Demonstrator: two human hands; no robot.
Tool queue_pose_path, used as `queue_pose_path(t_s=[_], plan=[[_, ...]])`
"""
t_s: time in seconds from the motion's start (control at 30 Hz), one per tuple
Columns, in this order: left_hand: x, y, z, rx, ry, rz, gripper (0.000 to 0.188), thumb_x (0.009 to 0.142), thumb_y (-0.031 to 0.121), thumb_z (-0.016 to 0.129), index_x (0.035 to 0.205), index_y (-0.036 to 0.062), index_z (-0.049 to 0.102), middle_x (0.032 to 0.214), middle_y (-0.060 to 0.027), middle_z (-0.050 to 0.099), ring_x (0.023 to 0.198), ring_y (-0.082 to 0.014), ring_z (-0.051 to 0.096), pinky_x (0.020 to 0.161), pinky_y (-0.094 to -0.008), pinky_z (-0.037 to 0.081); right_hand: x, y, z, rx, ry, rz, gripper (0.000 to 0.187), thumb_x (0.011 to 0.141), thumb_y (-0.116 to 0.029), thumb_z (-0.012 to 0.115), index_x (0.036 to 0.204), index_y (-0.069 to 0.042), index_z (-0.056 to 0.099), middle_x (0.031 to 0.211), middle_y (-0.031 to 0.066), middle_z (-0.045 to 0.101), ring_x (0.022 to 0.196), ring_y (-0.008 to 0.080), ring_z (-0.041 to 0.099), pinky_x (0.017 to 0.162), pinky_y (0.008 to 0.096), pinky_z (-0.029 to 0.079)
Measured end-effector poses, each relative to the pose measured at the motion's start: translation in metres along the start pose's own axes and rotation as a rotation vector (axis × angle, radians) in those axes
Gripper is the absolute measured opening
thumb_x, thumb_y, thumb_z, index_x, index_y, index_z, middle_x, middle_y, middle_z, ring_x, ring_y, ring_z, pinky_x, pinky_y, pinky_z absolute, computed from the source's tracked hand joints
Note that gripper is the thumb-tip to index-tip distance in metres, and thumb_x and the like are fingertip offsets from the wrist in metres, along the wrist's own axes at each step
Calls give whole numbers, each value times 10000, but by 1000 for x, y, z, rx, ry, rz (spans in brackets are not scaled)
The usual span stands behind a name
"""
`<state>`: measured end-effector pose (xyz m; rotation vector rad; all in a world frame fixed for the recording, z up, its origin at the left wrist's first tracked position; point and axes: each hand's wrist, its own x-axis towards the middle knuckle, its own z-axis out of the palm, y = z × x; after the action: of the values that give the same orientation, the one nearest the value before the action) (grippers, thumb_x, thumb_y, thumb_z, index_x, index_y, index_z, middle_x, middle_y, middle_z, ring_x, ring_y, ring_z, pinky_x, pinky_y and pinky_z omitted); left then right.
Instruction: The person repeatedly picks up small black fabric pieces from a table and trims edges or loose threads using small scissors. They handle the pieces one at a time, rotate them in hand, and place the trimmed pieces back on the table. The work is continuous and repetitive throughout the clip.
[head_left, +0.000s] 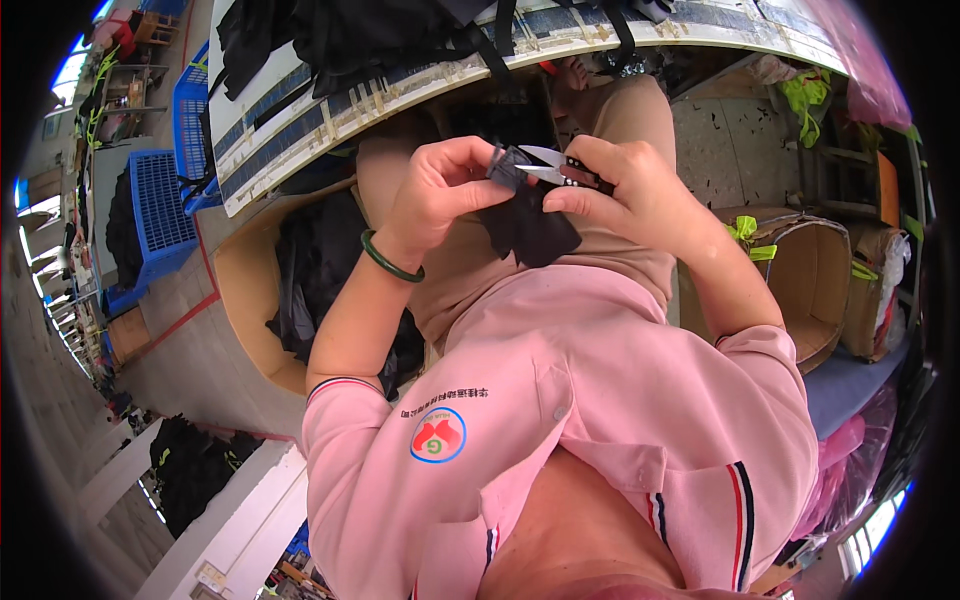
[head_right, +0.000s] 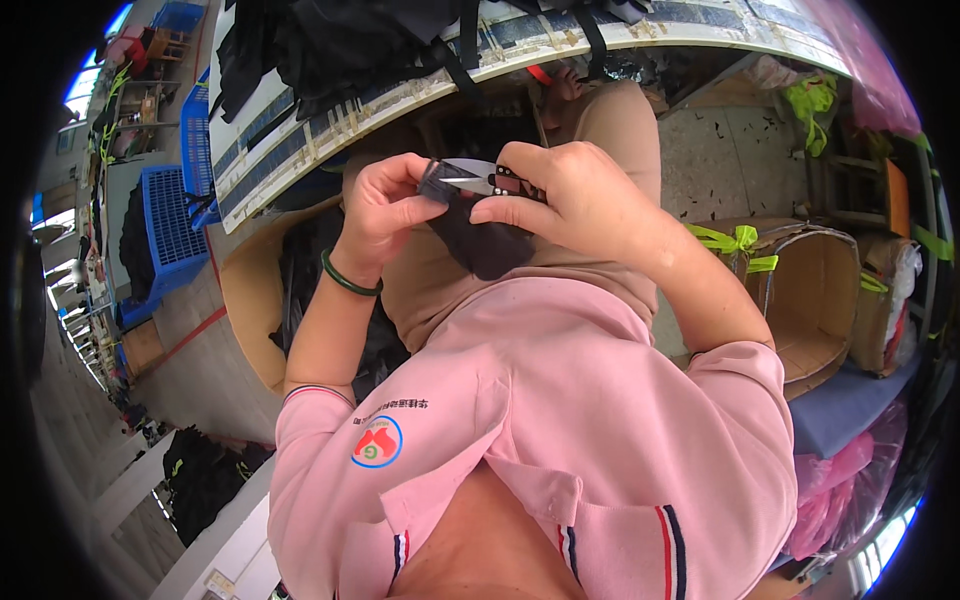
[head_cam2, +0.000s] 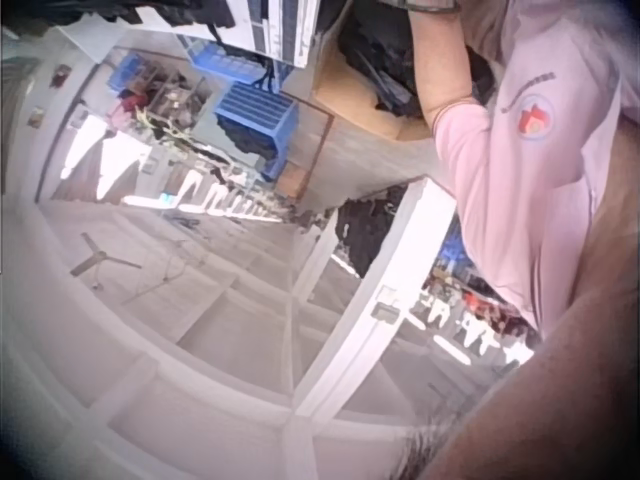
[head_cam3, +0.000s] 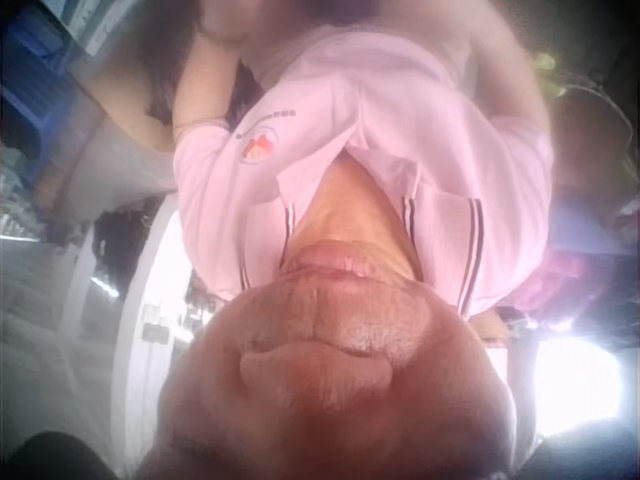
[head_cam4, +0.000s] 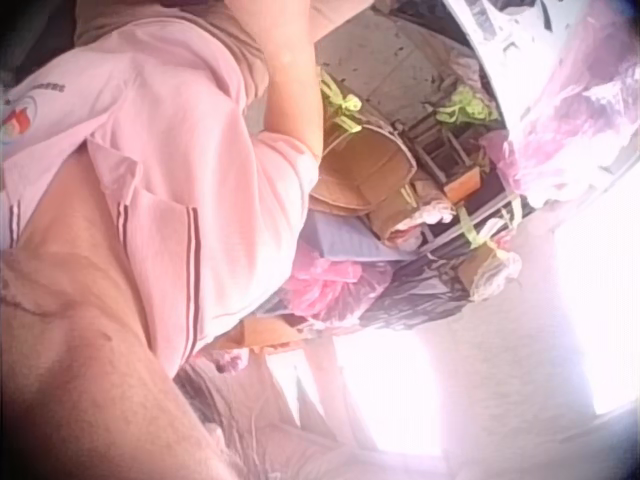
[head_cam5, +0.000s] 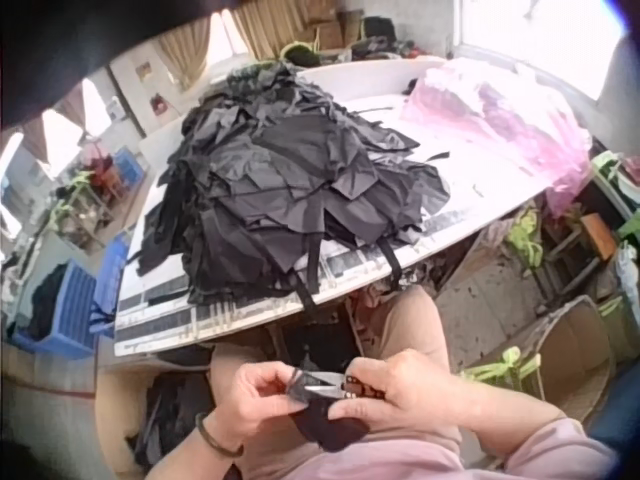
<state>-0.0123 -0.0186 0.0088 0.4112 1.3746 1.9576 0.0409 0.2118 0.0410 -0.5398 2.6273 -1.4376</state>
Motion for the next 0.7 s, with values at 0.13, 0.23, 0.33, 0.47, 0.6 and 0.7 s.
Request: queue_pose_path(t_s=[0.13, 0.23, 0.33, 0.47, 0.6, 0.7], plan=[[0, -1, 9, 50, 165, 174, 160, 816, -54, 633, 972, -19, 641, 1011, -124, 680, 922, -148, 640, 879, -290, 497, -1, -6, 8, -170, 85, -93, 415, 792, -410, 707, 772, -34, 531, 626, 88, 615, 546, 286, 606, 489, 360, 461], [-1, 1, 14, 40, 187, 214, 171, 819, -55, 632, 987, -24, 637, 1031, -132, 676, 925, -155, 642, 887, -298, 497, 2, -10, 10, -283, 105, -158, 404, 797, -417, 695, 788, -54, 519, 640, 57, 635, 537, 264, 617, 480, 352, 474], [-3, 3, 18, 51, 179, 229, 176, 824, -53, 636, 998, -29, 634, 1028, -128, 675, 925, -156, 639, 887, -297, 497, 5, -12, 9, -314, 106, -168, 404, 799, -415, 695, 787, -52, 519, 638, 65, 633, 538, 269, 616, 481, 354, 472], [-3, 2, 17, 101, 159, 251, 181, 826, -61, 642, 1005, -31, 632, 1010, -105, 669, 925, -144, 628, 872, -284, 495, 5, -8, 11, -185, 127, -140, 395, 779, -369, 734, 784, -32, 528, 571, 106, 548, 486, 302, 536, 456, 369, 404], [-4, 1, 19, 107, 189, 254, 156, 808, -59, 644, 954, -5, 644, 995, -115, 678, 917, -162, 634, 873, -307, 486, 5, -10, 8, -32, 79, -50, 388, 777, -333, 751, 772, -17, 527, 542, 130, 491, 466, 307, 466, 456, 362, 366], [-3, 0, 19, 99, 191, 262, 154, 805, -70, 644, 944, -3, 644, 995, -111, 674, 921, -163, 634, 875, -313, 489, 6, -11, 7, -7, 51, -3, 390, 781, -332, 750, 763, -14, 525, 542, 127, 484, 477, 294, 444, 464, 351, 367]])
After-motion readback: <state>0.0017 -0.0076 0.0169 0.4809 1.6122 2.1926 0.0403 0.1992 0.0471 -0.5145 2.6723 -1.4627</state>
